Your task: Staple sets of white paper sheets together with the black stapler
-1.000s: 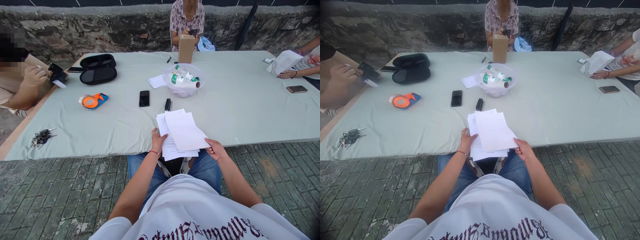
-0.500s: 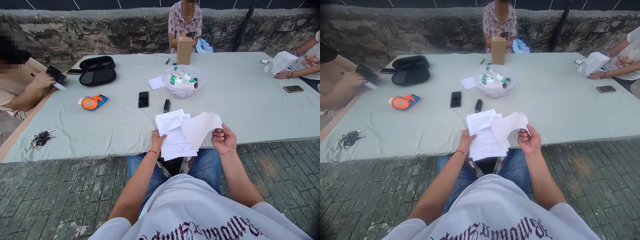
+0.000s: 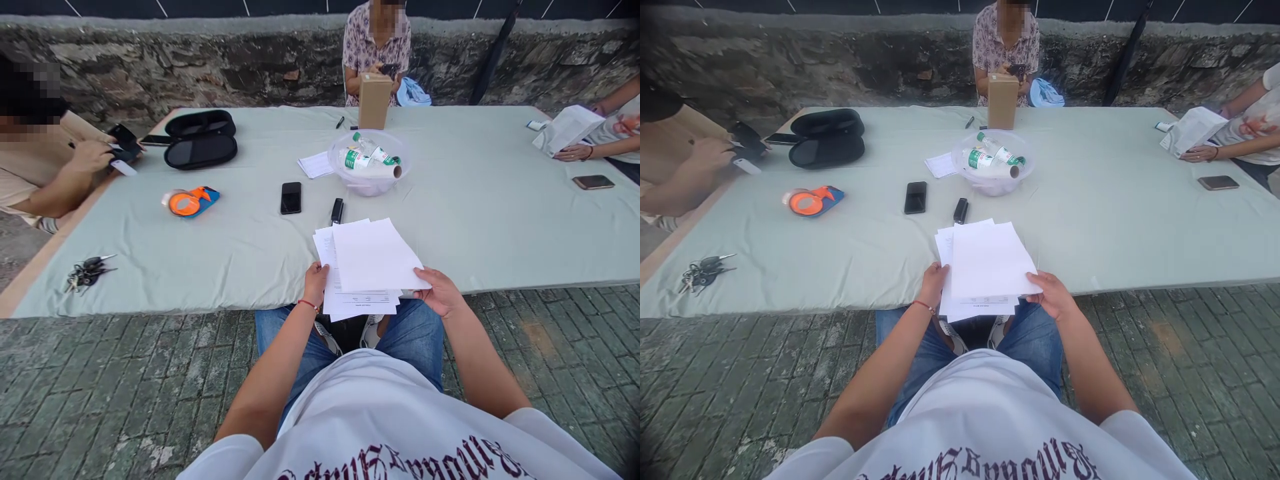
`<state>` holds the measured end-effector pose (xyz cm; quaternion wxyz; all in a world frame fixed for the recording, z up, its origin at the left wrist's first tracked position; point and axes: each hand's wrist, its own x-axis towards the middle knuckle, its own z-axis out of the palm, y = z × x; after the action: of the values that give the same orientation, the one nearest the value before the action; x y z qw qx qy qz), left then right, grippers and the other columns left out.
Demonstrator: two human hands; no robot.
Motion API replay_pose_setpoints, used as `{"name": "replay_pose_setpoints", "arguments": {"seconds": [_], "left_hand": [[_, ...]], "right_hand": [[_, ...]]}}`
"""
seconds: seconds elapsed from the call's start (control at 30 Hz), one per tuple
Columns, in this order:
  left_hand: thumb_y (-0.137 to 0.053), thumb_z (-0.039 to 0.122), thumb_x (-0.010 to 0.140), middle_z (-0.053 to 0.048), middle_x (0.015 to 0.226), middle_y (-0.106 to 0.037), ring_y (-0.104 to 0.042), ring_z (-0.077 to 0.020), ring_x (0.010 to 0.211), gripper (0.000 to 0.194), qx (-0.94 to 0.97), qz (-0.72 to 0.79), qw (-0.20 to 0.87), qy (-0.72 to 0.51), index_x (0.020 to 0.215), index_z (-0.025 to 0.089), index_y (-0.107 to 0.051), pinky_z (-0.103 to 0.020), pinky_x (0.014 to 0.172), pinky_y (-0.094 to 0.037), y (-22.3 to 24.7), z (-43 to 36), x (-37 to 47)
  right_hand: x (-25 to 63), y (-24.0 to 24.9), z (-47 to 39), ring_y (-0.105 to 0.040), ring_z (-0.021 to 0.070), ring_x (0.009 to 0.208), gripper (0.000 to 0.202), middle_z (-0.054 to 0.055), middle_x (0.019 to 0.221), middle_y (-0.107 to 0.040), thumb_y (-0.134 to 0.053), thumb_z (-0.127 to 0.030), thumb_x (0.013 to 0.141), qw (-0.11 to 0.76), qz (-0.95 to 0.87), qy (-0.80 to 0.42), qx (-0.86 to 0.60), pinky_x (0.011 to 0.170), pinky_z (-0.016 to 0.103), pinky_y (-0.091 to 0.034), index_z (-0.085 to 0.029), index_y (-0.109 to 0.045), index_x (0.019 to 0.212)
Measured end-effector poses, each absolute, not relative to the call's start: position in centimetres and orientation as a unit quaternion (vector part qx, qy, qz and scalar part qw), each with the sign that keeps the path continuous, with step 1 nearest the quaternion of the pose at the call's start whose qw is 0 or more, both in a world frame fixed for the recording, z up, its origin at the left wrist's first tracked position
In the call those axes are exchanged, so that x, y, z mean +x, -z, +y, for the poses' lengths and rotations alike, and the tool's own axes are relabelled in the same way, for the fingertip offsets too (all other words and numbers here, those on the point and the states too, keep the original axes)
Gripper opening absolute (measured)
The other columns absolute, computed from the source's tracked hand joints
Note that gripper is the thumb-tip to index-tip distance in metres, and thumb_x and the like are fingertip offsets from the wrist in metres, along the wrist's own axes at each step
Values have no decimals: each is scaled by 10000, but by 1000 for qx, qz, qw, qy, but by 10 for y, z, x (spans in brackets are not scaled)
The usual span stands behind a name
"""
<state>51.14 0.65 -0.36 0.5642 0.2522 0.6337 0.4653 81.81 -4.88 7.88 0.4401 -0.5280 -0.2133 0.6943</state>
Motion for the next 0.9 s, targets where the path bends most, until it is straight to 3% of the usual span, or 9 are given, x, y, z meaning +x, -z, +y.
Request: {"name": "replay_pose_setpoints", "arguments": {"seconds": [0.1, 0.27, 0.4, 0.5, 0.6, 0.67, 0.8, 0.9], "left_hand": [[-632, 253, 803, -38, 870, -675, -615, -165, 727, 150, 296, 635, 537, -469, 919, 182, -568, -319, 737, -499, 8, 4, 512], [-600, 273, 837, -5, 770, -612, -568, -178, 695, 72, 425, 675, 406, -446, 850, 219, -554, -310, 715, -450, 12, 7, 516], [-615, 234, 831, -37, 805, -642, -622, -247, 805, 83, 471, 676, 371, -429, 908, 234, -583, -360, 816, -453, 10, 19, 514], [-665, 153, 754, -69, 861, -640, -627, -303, 901, 223, 469, 716, 339, -390, 958, 224, -607, -414, 887, -445, 6, 26, 510], [-665, 80, 693, -148, 1138, -604, -567, -356, 1114, 486, 508, 727, 267, -376, 1161, 192, -596, -461, 937, -440, 2, 29, 509], [-649, 68, 698, -165, 1248, -550, -498, -365, 1222, 540, 551, 710, 222, -379, 1221, 186, -591, -479, 996, -417, -1, 34, 511], [-602, 178, 824, -146, 1181, -582, -519, -327, 1172, 282, 578, 674, 247, -388, 1101, 188, -655, -455, 1020, -404, -5, 58, 523], [-658, 311, 834, -151, 1116, -623, -524, -334, 1148, 221, 532, 683, 287, -411, 1014, 183, -670, -439, 1020, -386, -6, 84, 533]], "right_hand": [[826, -56, -60, -649, 132, 642, 333, 67, 833, -730, -850, -336, 732, 387, -227, -679, -580, 458, 191, -577, -138, -736, 974], [836, -32, -62, -657, 130, 673, 337, 40, 838, -727, -877, -358, 682, 462, -187, -635, -591, 510, 195, -586, -171, -705, 904], [836, -21, -50, -653, 148, 671, 391, 19, 801, -712, -885, -378, 629, 483, -204, -592, -613, 491, 225, -557, -198, -646, 881], [833, -11, -45, -655, 171, 683, 382, 17, 798, -698, -843, -375, 651, 447, -250, -554, -657, 502, 262, -556, -209, -635, 925], [829, -3, -46, -675, 202, 726, 341, 45, 849, -716, -785, -392, 694, 408, -288, -539, -679, 557, 303, -578, -208, -631, 937], [828, 1, -49, -689, 216, 758, 333, 60, 893, -734, -755, -409, 709, 386, -308, -530, -689, 587, 314, -582, -206, -628, 942], [826, 3, -53, -703, 227, 790, 353, 65, 947, -754, -721, -444, 727, 360, -337, -512, -704, 610, 321, -579, -207, -626, 971], [826, 4, -54, -707, 237, 801, 359, 82, 984, -757, -711, -474, 739, 352, -350, -507, -705, 620, 332, -578, -212, -624, 970]]}}
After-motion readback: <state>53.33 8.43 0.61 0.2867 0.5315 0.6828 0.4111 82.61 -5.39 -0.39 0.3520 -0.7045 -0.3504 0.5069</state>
